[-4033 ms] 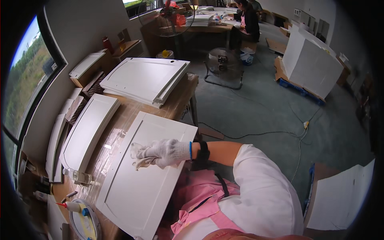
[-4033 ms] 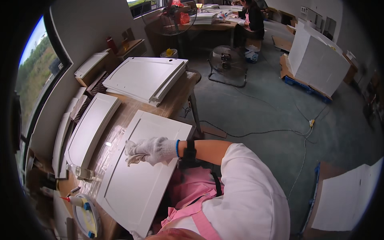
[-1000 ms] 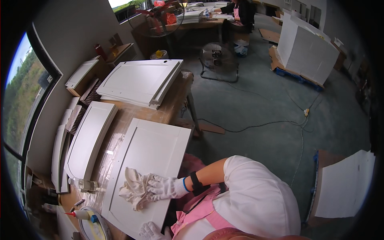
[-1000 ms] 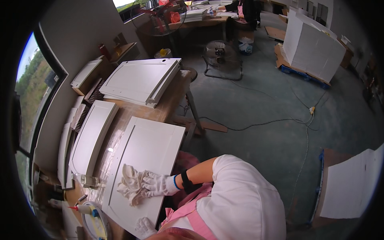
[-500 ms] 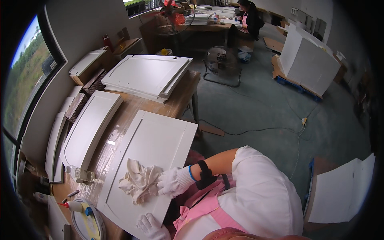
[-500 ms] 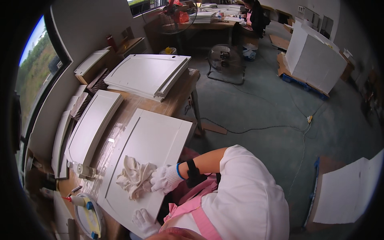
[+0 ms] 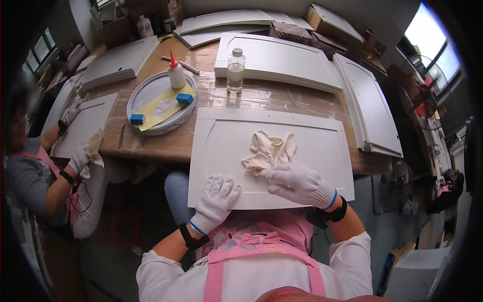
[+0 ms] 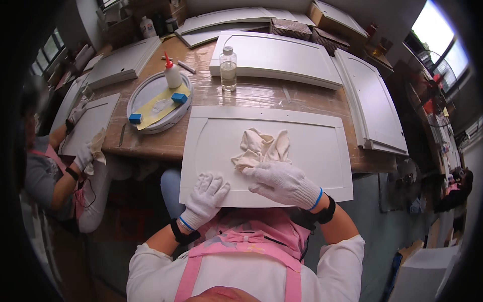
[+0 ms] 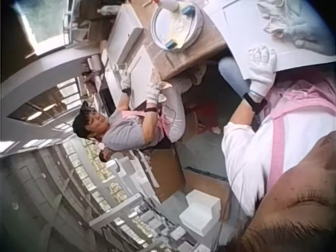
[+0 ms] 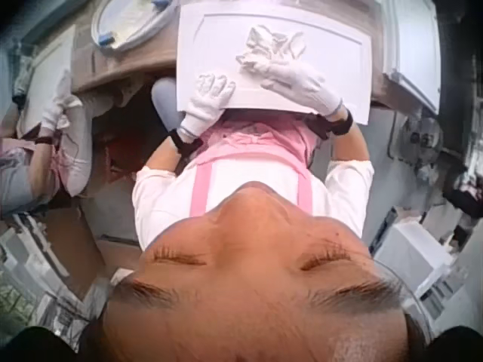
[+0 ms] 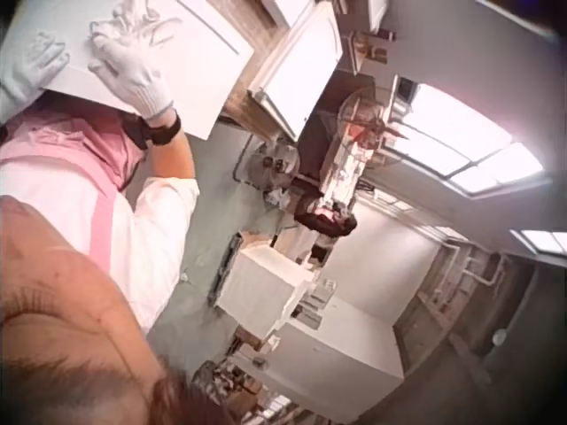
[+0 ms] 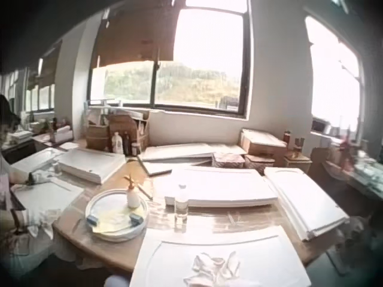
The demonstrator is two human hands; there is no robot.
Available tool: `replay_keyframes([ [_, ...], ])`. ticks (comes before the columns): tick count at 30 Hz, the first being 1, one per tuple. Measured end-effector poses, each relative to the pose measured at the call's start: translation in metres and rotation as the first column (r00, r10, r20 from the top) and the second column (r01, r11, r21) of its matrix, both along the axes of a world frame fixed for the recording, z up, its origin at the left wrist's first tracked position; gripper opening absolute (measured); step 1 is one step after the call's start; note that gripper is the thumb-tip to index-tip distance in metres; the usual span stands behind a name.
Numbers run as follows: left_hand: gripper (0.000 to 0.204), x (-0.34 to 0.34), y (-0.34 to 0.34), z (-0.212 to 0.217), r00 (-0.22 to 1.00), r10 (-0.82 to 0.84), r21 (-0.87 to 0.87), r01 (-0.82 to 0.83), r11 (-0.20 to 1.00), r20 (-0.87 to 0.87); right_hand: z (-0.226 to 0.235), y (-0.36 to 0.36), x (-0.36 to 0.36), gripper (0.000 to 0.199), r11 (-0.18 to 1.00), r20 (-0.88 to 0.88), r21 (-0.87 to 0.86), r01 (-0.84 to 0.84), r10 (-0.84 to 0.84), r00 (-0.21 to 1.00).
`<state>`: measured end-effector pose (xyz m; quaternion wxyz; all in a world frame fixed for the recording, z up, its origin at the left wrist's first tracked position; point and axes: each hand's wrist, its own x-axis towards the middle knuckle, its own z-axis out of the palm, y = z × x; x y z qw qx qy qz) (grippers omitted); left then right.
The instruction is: Cleaning and finishing white cabinet doors using a cloth and a sanding block to smooth edges.
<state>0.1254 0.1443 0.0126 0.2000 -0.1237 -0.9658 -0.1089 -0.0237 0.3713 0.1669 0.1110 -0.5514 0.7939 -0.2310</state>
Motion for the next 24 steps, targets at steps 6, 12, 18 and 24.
replay_keyframes([
  [6,0.042,0.007,-0.003,-0.01,0.997,0.043,0.025,-0.042,0.999,-0.061,0.025,-0.069,-0.022,0.033,0.996,-0.038,-0.005,-0.087,0.086,0.996],
  [12,0.044,0.004,-0.004,-0.013,1.0,0.02,0.052,-0.019,0.998,-0.02,0.014,-0.185,-0.083,0.037,0.994,0.334,0.029,0.103,-0.106,0.937],
  [18,0.043,0.002,-0.001,-0.025,1.0,0.009,0.102,-0.007,0.995,-0.017,-0.054,-0.307,-0.137,0.045,0.967,0.194,0.015,0.253,-0.251,0.948],
  [24,0.046,0.008,-0.002,-0.034,1.0,0.021,0.226,-0.022,0.974,0.006,-0.081,-0.364,-0.129,0.048,0.904,-0.262,0.149,0.401,-0.355,0.897],
])
